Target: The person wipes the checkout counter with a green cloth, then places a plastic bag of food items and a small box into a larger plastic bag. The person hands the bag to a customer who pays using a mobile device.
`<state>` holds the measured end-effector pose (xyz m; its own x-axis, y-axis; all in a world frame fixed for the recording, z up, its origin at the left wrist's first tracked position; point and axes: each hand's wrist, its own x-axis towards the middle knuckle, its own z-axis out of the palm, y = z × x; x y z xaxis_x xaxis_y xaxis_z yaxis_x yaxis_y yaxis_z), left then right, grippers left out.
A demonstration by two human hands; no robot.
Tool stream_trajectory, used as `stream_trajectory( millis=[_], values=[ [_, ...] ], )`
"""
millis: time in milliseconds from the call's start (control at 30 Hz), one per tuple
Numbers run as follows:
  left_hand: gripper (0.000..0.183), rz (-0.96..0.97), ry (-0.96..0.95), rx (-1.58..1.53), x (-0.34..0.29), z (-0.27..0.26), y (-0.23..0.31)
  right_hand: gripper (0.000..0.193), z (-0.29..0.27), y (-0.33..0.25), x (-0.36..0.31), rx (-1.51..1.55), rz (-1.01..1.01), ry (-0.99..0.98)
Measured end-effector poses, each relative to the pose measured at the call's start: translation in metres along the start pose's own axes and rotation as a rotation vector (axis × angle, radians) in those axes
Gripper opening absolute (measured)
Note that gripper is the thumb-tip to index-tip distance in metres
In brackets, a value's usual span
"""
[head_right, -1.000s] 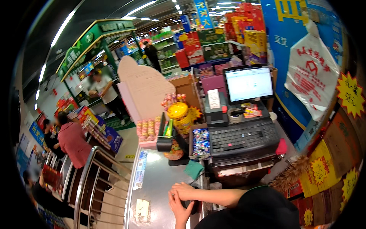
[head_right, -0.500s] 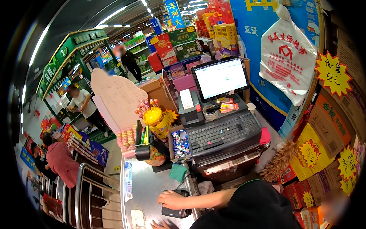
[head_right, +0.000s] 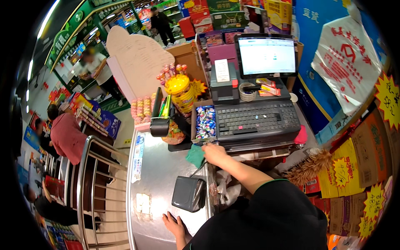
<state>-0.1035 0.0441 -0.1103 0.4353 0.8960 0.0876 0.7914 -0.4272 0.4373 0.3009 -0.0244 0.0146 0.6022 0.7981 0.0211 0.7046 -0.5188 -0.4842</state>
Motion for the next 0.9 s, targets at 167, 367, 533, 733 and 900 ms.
stream_trajectory(
  millis=[167, 367, 533, 733, 900],
  values=[
    [0.067, -0.037, -0.032, -0.015, 0.002, -0.004, 0.004, 0.042, 0.029, 0.007, 0.017, 0.139, 0.329, -0.057],
    [0.063, -0.073, -0.022, -0.074, 0.005, -0.010, 0.001, 0.046, 0.088, 0.004, 0.048, 0.407, 0.501, -0.092],
    [0.052, -0.355, 0.133, -0.639, 0.039, -0.026, 0.008, 0.025, 0.075, -0.086, 0.059, 1.043, 0.120, -0.350],
    [0.041, -0.308, 0.519, -0.541, 0.061, -0.088, 0.073, 0.043, 0.060, -0.166, 0.030, 0.722, -0.072, -0.681],
    [0.039, -0.137, 0.395, -0.293, 0.055, -0.068, 0.056, 0.033, 0.048, -0.165, -0.011, 0.306, -0.422, -0.568]
  ],
)
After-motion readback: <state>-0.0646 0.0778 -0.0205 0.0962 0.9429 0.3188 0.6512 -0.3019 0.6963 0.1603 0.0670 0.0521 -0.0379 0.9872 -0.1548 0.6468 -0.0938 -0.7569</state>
